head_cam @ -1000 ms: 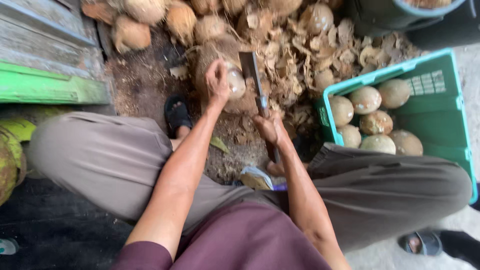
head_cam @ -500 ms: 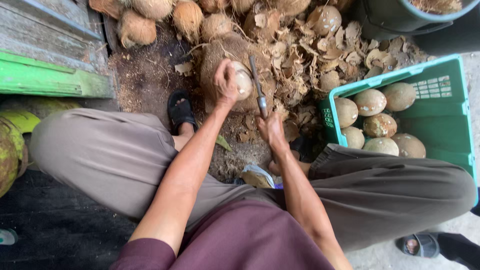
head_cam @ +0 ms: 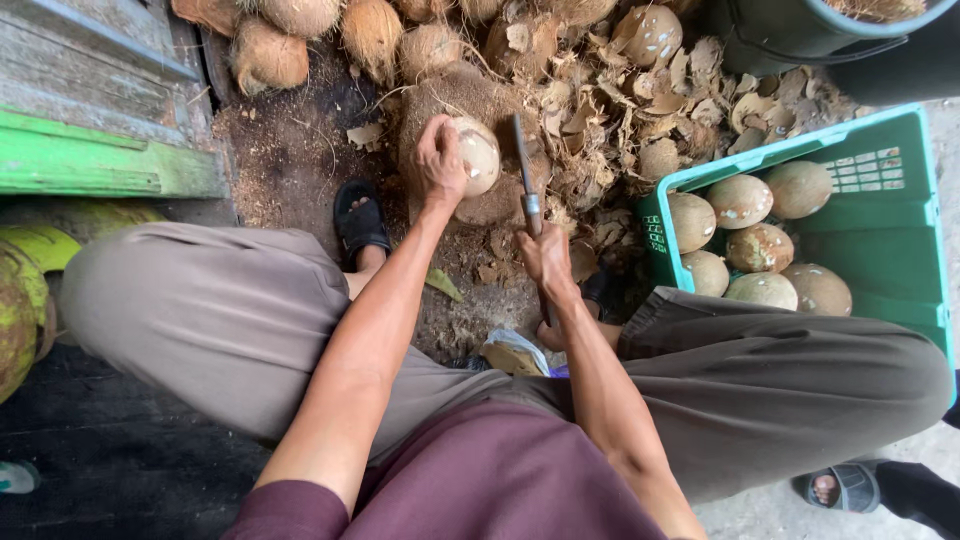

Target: The person sits on the ground and husks coconuts one at a time, holding each coconut against a wooden block and chopping off the fibrous husk with a machete. Husked coconuts are placed into a green plastic crate beside them.

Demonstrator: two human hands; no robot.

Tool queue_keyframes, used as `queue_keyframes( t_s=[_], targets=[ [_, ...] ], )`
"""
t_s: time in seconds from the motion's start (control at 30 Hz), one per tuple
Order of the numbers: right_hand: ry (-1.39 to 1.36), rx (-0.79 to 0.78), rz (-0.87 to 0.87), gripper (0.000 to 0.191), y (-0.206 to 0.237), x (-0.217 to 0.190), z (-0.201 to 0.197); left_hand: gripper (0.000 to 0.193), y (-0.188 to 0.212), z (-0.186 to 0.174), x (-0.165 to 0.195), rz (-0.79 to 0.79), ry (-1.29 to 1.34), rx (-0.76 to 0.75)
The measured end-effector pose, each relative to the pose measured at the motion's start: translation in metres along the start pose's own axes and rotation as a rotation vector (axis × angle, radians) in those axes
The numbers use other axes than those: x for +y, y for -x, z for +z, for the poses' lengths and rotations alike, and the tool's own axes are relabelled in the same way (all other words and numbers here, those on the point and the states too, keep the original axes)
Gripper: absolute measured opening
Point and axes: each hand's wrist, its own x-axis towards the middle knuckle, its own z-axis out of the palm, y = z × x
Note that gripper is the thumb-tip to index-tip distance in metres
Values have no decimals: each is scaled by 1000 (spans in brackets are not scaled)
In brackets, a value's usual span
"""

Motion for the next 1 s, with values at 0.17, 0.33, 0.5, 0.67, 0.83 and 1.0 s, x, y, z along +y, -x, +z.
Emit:
queue_keyframes(
  t_s=[0.17,0.33,0.5,0.67,0.83,1.0],
  targets=[
    [29,68,-104,35,-3,-5,-11,46,2,-4,1,22,-38,69],
    [-220,126,-145,24,19,-38,-24,50,11,7,5,-106,125,149],
    [-225,125,-187,34,27,-42,6,48,14,9,1,-49,-156,183],
    [-125,-26,57,31,23,-40,15,48,13,11,2,-100,-67,218],
    [-297,119,-217,37,27,-43,5,49,21,12,3,-123,-25,237],
    [-244,81,-106,29,17,-28,26,56,32,10,9,-154,83,243]
  ],
)
